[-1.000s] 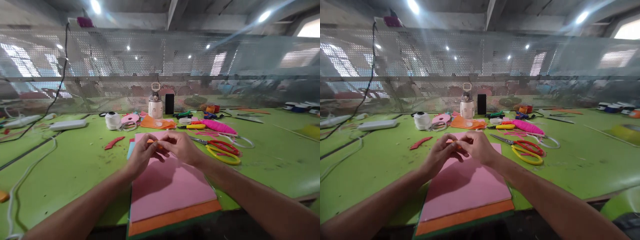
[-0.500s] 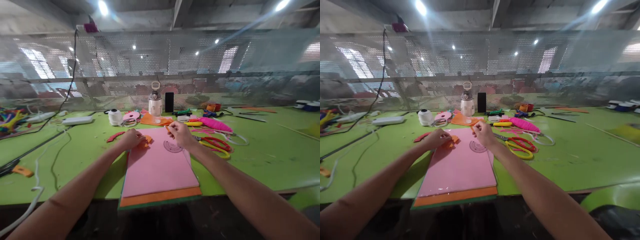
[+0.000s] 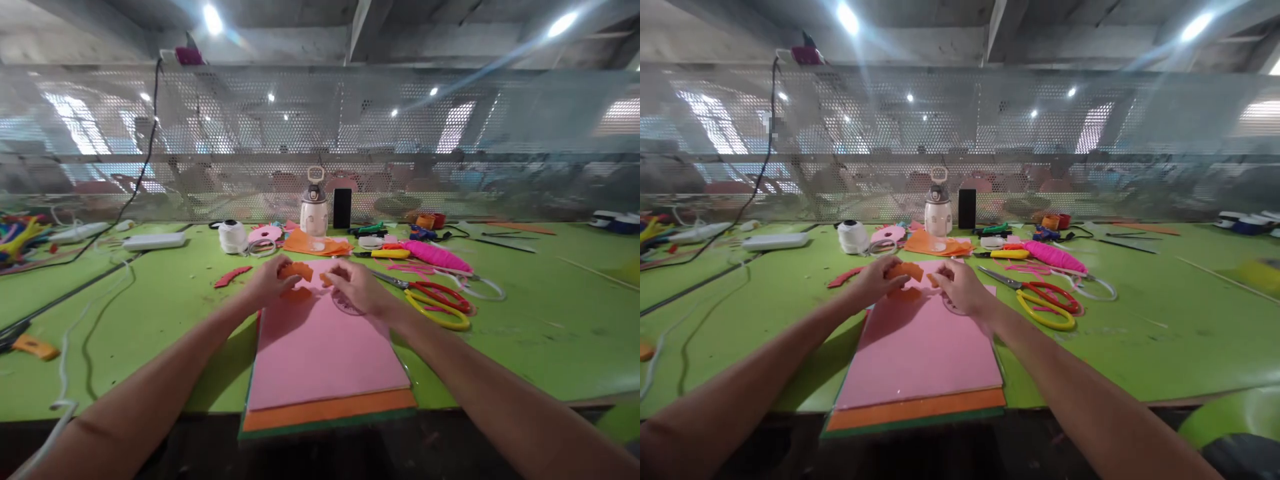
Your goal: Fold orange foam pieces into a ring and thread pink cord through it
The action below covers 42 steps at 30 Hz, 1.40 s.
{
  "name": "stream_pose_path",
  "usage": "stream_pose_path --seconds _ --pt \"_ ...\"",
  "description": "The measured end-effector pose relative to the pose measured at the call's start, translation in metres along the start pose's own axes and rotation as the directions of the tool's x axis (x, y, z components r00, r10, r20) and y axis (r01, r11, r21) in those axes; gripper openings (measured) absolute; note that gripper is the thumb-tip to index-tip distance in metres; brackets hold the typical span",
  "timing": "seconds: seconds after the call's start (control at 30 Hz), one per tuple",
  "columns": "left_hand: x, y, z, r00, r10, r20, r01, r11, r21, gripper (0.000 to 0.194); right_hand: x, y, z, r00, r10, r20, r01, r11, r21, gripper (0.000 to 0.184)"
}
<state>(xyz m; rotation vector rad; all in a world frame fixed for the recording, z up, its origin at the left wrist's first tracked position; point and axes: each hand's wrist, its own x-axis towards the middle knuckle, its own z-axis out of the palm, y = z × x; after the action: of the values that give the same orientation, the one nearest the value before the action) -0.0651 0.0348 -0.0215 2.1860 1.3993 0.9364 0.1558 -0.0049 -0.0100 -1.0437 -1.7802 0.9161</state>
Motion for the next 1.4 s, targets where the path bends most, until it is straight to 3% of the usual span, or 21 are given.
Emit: stream_pose_path --seconds 0.1,0.27,0.43,0.5,0.57,0.8,0.93,1.03,1.17,1.4 --pt "-0.004 0.005 0.005 0.998 0.023 0.067 -0.011 0.984 -0.177 0.024 0.000 -0.008 -0.001 0.993 -0.111 0.026 0.112 0.993 -0.023 0.013" --pt "-0.014 0.024 0.010 0.991 0.012 0.134 0.051 0.891 -0.452 0.028 -0.004 -0.013 0.005 0.991 -0.053 0.124 0.051 0.998 0.023 0.018" --pt "-0.024 0.041 0.005 0.953 -0.099 0.287 0.292 0.557 -0.778 0.040 -0.004 -0.013 0.005 0.997 -0.062 0.053 0.053 0.986 0.159 0.022" --pt "-0.027 0.043 0.004 0.913 -0.071 0.403 0.395 0.408 -0.823 0.037 -0.004 -0.013 0.003 0.998 -0.053 0.015 0.050 0.985 0.164 0.021" --pt "-0.029 0.043 0.006 0.875 -0.026 0.484 0.465 0.326 -0.823 0.035 -0.003 -0.013 0.001 0.999 -0.049 -0.024 0.052 0.986 0.158 0.020" --pt "-0.029 0.044 0.016 0.892 -0.131 0.432 0.452 0.281 -0.847 0.023 -0.006 -0.015 0.001 0.982 -0.147 -0.116 0.142 0.989 -0.047 0.017" --pt "-0.027 0.042 0.015 0.903 -0.083 0.421 0.427 0.277 -0.861 0.016 -0.010 -0.024 -0.002 0.934 -0.270 -0.234 0.212 0.946 -0.245 0.013" --pt "-0.026 0.041 0.011 0.919 -0.059 0.390 0.392 0.248 -0.886 0.010 -0.014 -0.030 -0.004 0.909 -0.298 -0.291 0.228 0.940 -0.253 0.013" --pt "-0.025 0.043 0.008 0.931 -0.070 0.357 0.364 0.227 -0.903 0.011 -0.021 -0.030 0.000 0.961 -0.200 -0.193 0.173 0.974 -0.144 0.015" --pt "-0.028 0.044 0.005 0.944 -0.016 0.329 0.325 0.204 -0.923 0.009 -0.027 -0.032 0.000 0.958 -0.256 -0.126 0.205 0.925 -0.321 0.013"
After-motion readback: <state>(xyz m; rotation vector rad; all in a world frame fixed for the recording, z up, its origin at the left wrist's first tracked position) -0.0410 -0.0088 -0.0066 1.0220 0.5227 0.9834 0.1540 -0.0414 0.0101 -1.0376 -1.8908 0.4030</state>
